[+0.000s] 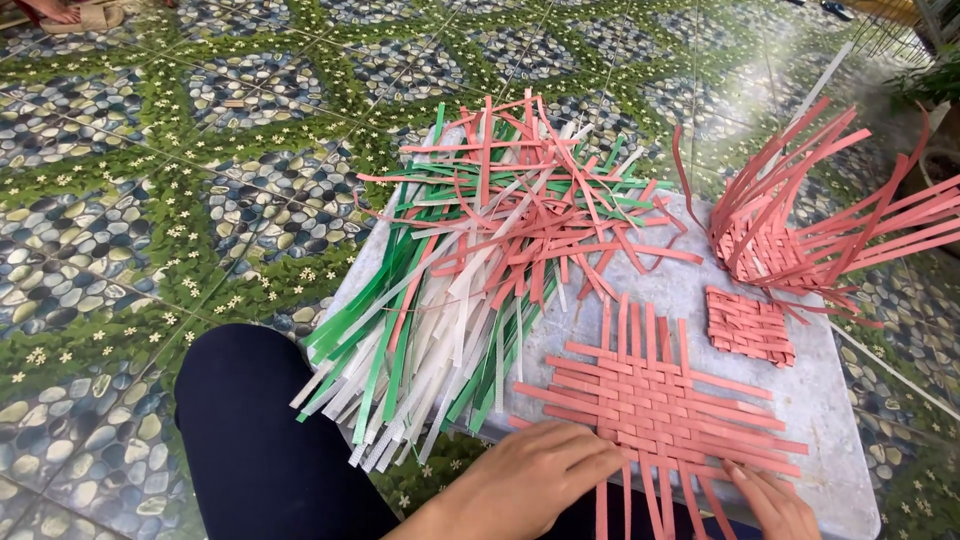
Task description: The person is weaving pink plastic strips together on a small table to create a basket base.
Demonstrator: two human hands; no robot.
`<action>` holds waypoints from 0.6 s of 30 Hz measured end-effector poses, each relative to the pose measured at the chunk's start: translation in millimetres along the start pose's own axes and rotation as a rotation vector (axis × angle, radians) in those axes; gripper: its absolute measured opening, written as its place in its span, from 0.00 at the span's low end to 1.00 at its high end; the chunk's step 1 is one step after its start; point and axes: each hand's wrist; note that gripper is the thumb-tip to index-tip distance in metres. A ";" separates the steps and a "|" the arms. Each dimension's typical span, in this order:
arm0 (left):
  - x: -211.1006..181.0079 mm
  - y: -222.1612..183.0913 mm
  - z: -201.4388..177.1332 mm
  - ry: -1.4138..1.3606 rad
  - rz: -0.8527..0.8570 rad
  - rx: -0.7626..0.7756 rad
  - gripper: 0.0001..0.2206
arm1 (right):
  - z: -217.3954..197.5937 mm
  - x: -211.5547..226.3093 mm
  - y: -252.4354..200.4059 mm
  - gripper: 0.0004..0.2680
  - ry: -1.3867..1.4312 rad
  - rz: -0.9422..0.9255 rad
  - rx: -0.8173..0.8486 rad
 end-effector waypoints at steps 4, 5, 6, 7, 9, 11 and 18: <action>-1.8 17.2 -3.2 0.058 0.012 -0.173 0.12 | -27.3 41.3 -0.4 0.30 0.023 -0.140 -0.131; 3.1 24.6 2.4 0.055 0.012 -0.171 0.12 | -43.5 76.0 6.1 0.30 0.024 -0.138 -0.129; 7.4 31.2 8.4 0.080 -0.010 -0.136 0.13 | -59.8 111.4 11.5 0.24 0.018 -0.164 -0.217; 11.9 37.8 14.3 0.105 -0.032 -0.100 0.14 | -76.0 146.7 17.5 0.18 0.013 -0.188 -0.306; 17.4 47.0 21.3 0.122 -0.015 -0.077 0.11 | -95.2 172.4 24.6 0.15 0.005 -0.213 -0.280; 19.6 51.9 29.2 0.132 0.001 -0.051 0.08 | -103.9 180.1 26.1 0.12 0.000 -0.232 -0.248; 24.9 53.4 28.9 0.090 -0.072 -0.049 0.08 | -98.0 173.8 29.5 0.07 -0.128 -0.366 -0.227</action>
Point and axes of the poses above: each hand's wrist, its own y-axis towards the middle knuckle, its own z-axis out of the palm, x = y × z, and after that the axes turned 8 degrees about z, right-handed
